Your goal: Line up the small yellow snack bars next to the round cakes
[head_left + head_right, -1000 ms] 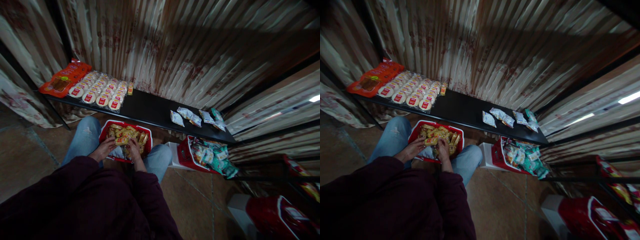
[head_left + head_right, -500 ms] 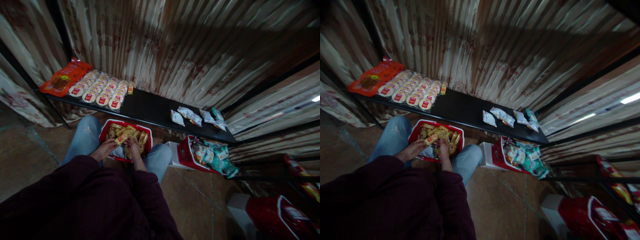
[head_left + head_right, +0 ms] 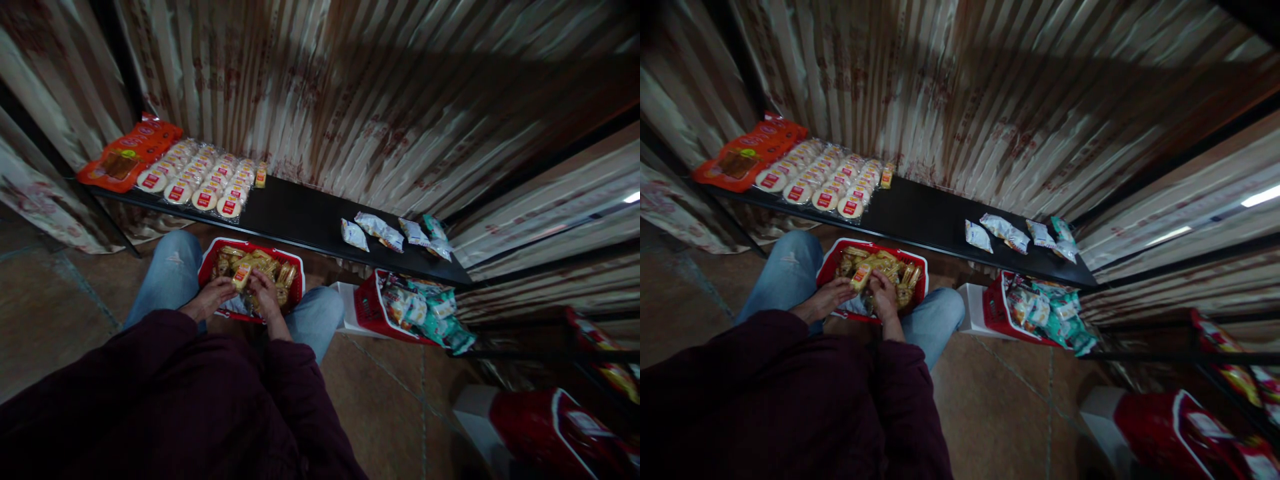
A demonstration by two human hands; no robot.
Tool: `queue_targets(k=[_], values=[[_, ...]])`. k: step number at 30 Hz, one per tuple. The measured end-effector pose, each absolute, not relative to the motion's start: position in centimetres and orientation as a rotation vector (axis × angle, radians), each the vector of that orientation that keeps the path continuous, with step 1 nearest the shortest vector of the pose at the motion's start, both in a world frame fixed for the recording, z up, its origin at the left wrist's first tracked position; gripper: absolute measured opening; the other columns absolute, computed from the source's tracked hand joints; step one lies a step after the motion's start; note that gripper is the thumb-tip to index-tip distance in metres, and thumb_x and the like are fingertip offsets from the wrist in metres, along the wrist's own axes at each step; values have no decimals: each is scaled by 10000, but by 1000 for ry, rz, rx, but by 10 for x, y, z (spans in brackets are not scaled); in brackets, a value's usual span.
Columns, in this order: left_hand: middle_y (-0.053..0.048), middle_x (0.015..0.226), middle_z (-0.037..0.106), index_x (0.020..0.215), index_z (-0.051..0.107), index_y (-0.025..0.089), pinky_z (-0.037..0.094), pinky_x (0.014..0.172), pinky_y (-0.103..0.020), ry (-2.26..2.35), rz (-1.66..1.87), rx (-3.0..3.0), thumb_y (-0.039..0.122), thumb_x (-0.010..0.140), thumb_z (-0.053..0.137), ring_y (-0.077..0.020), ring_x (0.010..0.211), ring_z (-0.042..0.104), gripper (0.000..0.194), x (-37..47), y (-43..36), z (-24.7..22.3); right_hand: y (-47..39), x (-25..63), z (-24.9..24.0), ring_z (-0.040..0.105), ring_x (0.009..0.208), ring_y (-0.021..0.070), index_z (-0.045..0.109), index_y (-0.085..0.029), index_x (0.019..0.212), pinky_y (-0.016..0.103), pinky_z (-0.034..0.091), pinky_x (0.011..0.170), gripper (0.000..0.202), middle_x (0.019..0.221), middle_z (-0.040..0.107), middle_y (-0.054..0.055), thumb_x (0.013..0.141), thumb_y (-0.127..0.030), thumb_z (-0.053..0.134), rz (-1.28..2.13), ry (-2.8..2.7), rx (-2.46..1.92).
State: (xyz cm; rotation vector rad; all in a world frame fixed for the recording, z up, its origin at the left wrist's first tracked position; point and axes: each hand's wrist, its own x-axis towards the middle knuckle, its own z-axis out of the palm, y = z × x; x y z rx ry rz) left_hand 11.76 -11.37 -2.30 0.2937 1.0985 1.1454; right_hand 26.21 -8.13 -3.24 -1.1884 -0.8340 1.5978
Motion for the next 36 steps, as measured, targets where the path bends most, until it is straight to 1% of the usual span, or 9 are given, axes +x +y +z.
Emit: queue_targets(k=[4,8,14,18,22,27,31,36], values=[[-16,695,692,781,531,165,534,712,-263,1113,1144,322,71,677,699,-126,649,666,219,117,-114,-21,-82,263,-28,652,752,146,656,-233,960,220,474,567,303,920,708,4,662,-284,655,1618,-892,-1155],[-14,723,695,818,548,159,529,715,-247,1098,1145,340,80,658,721,-122,667,669,248,116,-114,-20,-82,265,-29,639,775,154,665,-228,953,238,477,600,317,935,704,10,649,-315,674,1638,-939,-1171],[-3,716,690,836,536,172,522,708,-242,1101,1150,302,82,685,697,-108,639,660,238,115,-114,-21,-80,265,-34,626,775,161,686,-206,878,246,472,608,269,897,706,22,641,-333,693,1662,-944,-1178],[-13,753,698,875,538,175,517,713,-238,1104,1134,306,76,714,666,-114,668,670,229,115,-113,-22,-80,265,-33,618,773,155,674,-214,929,251,479,620,312,906,698,18,647,-347,696,1685,-966,-1150],[-17,781,697,890,546,178,515,729,-250,1115,1120,284,88,710,679,-128,701,680,241,115,-113,-21,-81,265,-31,615,766,147,656,-223,980,250,477,631,361,906,687,9,647,-354,702,1698,-1005,-1139],[-8,771,691,878,552,181,510,737,-261,1121,1117,266,144,678,724,-125,681,668,267,114,-114,-18,-82,266,-30,626,769,149,660,-227,1005,268,487,686,378,915,684,6,650,-348,705,1700,-1083,-1123],[-13,790,690,874,566,180,511,730,-272,1120,1116,268,203,647,754,-126,671,655,295,114,-114,-18,-83,267,-30,628,799,163,689,-214,971,292,488,743,321,867,696,11,681,-352,671,1671,-1219,-1165],[-17,785,680,878,591,177,516,686,-285,1175,1086,285,276,614,772,-126,630,628,335,115,-113,-23,-84,267,-32,619,892,170,707,-230,959,322,463,853,273,973,703,13,711,-316,632,1566,-1383,-1190]])
